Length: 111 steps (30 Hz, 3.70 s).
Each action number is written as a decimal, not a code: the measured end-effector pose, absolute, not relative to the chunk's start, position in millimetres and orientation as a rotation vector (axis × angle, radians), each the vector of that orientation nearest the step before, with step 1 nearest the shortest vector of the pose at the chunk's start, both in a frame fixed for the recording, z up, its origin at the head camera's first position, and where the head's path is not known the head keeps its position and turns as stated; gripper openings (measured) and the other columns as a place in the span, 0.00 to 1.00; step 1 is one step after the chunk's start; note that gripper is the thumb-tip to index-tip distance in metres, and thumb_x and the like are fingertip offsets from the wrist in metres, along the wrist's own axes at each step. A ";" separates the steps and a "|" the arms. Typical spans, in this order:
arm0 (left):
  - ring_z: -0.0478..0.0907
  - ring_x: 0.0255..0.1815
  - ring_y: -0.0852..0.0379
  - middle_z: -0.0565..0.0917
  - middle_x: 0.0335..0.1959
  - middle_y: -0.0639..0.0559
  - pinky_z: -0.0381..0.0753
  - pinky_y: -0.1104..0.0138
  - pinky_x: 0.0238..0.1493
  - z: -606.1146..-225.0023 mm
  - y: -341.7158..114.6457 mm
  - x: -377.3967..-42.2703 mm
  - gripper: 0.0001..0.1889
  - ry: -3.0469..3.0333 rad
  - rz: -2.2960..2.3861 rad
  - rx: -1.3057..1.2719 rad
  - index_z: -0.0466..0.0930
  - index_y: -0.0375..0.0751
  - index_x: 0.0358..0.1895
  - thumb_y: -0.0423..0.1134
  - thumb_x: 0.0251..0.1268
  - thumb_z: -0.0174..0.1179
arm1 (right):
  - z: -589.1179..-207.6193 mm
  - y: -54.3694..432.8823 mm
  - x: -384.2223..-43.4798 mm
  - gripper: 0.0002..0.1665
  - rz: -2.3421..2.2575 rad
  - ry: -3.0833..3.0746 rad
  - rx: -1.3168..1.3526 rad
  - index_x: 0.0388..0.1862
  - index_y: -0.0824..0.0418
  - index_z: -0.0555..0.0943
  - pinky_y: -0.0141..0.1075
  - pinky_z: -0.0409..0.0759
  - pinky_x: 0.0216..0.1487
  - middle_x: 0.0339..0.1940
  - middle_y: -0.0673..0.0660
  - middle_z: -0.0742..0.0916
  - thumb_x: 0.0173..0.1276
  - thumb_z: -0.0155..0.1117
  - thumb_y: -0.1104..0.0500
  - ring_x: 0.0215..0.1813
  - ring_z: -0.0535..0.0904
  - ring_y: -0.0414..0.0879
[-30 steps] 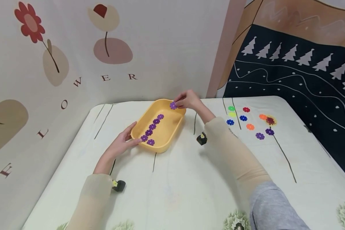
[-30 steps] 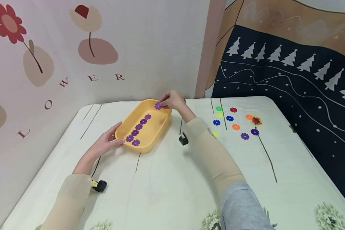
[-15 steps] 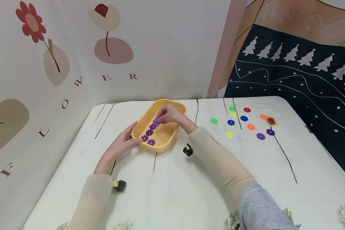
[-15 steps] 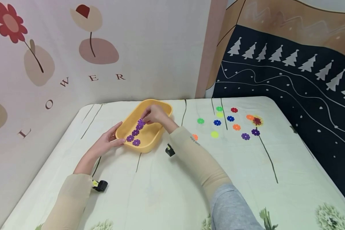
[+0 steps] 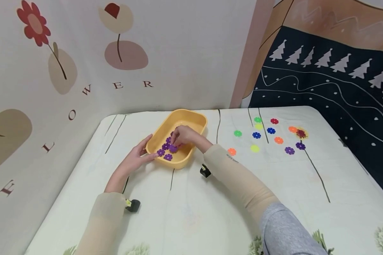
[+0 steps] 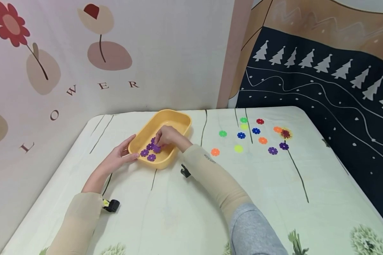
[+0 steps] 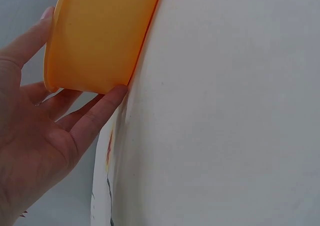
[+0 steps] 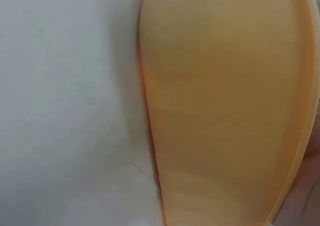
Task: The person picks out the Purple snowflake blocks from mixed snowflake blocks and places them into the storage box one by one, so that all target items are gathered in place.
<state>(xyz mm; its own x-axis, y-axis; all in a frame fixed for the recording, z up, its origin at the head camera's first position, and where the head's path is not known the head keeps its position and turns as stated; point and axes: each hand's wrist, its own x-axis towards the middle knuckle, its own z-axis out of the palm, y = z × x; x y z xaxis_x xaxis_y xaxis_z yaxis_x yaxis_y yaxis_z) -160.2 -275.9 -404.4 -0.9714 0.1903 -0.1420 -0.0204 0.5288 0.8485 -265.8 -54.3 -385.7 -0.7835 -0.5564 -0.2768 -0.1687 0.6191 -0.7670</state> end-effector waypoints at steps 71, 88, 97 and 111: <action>0.61 0.77 0.36 0.51 0.82 0.42 0.65 0.41 0.74 -401.4 -273.1 -158.7 0.47 2.559 1.390 0.096 0.41 0.57 0.82 0.47 0.69 0.63 | -300.3 252.4 -289.1 0.22 -1.338 2.766 0.068 0.61 0.67 0.77 0.23 0.85 0.42 0.54 0.62 0.85 0.75 0.59 0.54 0.46 0.84 0.45; 0.61 0.77 0.36 0.50 0.83 0.43 0.68 0.44 0.73 -395.9 -270.8 -158.9 0.47 2.551 1.407 0.115 0.41 0.57 0.82 0.46 0.69 0.63 | -351.2 346.1 -247.5 0.28 -1.350 2.700 0.277 0.62 0.70 0.75 0.19 0.82 0.35 0.32 0.39 0.83 0.75 0.59 0.49 0.32 0.81 0.28; 0.61 0.77 0.37 0.50 0.83 0.44 0.66 0.43 0.74 -398.3 -271.6 -158.2 0.47 2.548 1.404 0.095 0.41 0.58 0.82 0.47 0.69 0.64 | -373.2 364.6 -231.8 0.30 -1.256 2.628 0.322 0.66 0.72 0.71 0.22 0.83 0.38 0.43 0.48 0.83 0.75 0.59 0.51 0.33 0.79 0.28; 0.59 0.78 0.36 0.49 0.83 0.43 0.66 0.42 0.74 -401.1 -271.9 -157.2 0.47 2.550 1.396 0.096 0.40 0.56 0.82 0.47 0.69 0.63 | -394.8 384.0 -217.7 0.34 -1.095 2.518 0.251 0.68 0.74 0.69 0.27 0.82 0.43 0.66 0.75 0.69 0.72 0.62 0.52 0.43 0.78 0.39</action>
